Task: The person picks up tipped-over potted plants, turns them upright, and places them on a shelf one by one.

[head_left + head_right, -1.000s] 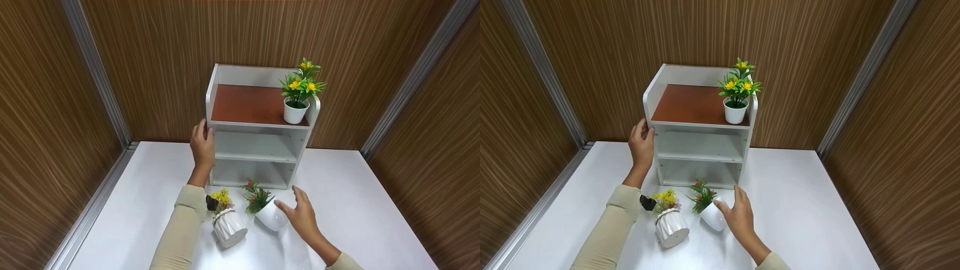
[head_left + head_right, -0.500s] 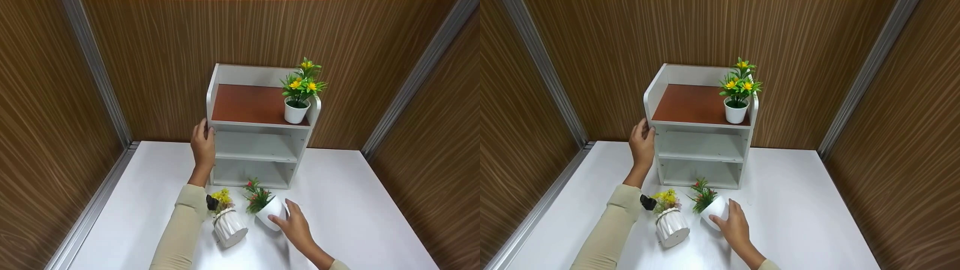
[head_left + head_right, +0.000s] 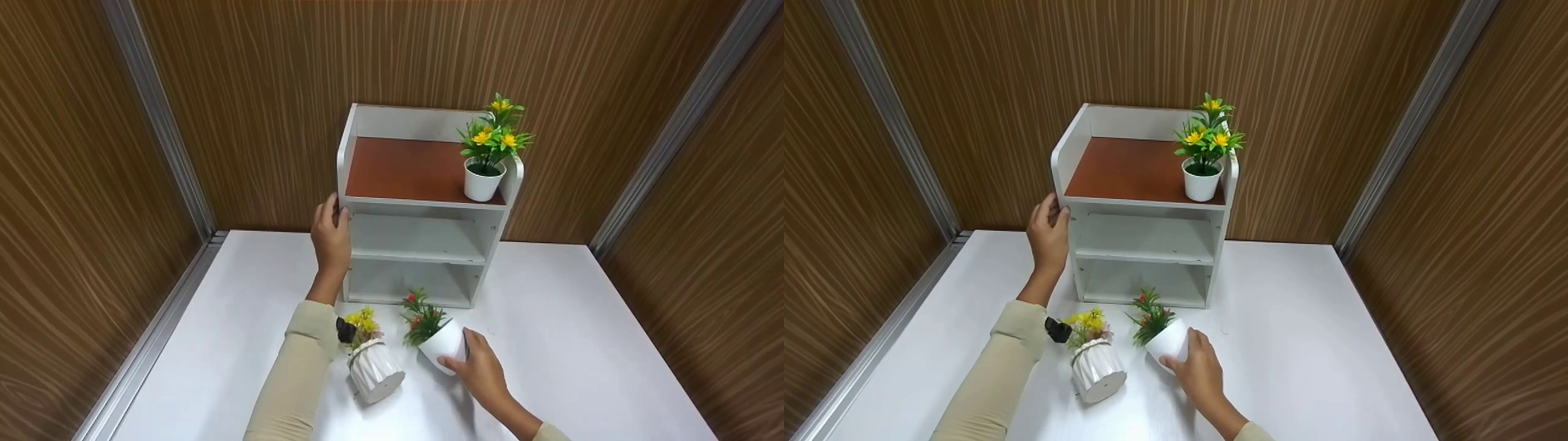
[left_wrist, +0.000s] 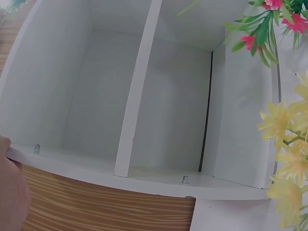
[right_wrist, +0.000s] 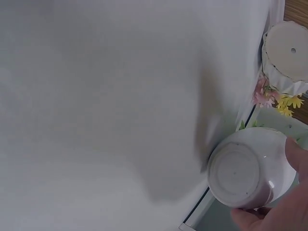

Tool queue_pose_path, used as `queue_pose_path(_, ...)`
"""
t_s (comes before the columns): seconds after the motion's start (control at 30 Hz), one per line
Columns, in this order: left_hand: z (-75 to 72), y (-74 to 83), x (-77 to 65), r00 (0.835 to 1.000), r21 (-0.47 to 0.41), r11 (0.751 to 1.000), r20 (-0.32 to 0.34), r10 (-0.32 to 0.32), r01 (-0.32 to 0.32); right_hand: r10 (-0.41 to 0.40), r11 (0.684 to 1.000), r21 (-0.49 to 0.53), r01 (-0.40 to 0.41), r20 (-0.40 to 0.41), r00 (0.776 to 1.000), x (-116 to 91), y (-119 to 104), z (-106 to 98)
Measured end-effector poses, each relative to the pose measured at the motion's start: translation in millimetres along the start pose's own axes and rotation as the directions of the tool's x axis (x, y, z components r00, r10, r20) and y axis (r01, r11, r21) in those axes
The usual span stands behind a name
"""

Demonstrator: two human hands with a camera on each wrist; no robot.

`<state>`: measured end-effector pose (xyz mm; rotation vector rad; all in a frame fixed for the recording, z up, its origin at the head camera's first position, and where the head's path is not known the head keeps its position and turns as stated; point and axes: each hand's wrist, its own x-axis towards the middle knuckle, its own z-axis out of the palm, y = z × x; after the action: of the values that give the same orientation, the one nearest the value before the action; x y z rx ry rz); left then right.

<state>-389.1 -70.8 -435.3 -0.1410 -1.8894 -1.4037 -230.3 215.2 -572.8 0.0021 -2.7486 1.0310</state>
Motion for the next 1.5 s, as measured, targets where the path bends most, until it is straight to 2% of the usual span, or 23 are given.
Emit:
queue_pose_path(0.13, 0.1, -0.3, -0.4, 1.000, 0.003, 1.000, 0.006, -0.001, 0.001, 0.020, 0.999, -0.028, -0.020, 0.001, 1.000, 1.2, 3.0, -0.4)
queue_pose_path(0.3, 0.1, -1.1, -1.8, 1.000, 0.007, 1.000, 0.009, -0.008, 0.008, 0.029, 1.000, -0.011, -0.029, -0.011, 1.000, 1.6, 5.5, -0.6)
queue_pose_path(0.6, 1.3, -0.1, -1.9, 1.000, 0.027, 1.000, 0.014, -0.002, 0.002, 0.050, 0.996, 0.071, -0.044, -0.082, 0.995, 3.8, 7.7, 3.8)
queue_pose_path(0.8, 1.6, -0.1, -1.7, 1.000, 0.029, 1.000, 0.010, -0.013, 0.012, 0.050, 0.985, 0.171, -0.030, -0.116, 0.992, 7.5, 10.2, 11.3)
queue_pose_path(0.97, 1.9, 0.8, -1.4, 1.000, 0.021, 1.000, 0.014, -0.022, 0.022, 0.093, 0.962, 0.266, -0.066, -0.089, 0.992, 7.7, 15.2, 14.2)
queue_pose_path(1.1, 2.1, 1.4, -1.6, 0.999, 0.010, 0.999, 0.018, -0.033, 0.033, 0.125, 0.948, 0.302, -0.098, -0.070, 0.990, 2.4, 21.5, 13.5)
queue_pose_path(1.27, 1.8, 0.7, -1.0, 0.999, 0.001, 0.999, -0.001, -0.032, 0.032, 0.135, 0.937, 0.331, -0.113, -0.044, 0.990, -2.6, 27.1, 11.8)
queue_pose_path(1.5, 1.2, 0.4, -1.4, 1.000, -0.010, 1.000, 0.006, -0.027, 0.027, 0.144, 0.893, 0.426, -0.144, 0.032, 0.989, -6.6, 30.0, 7.2)
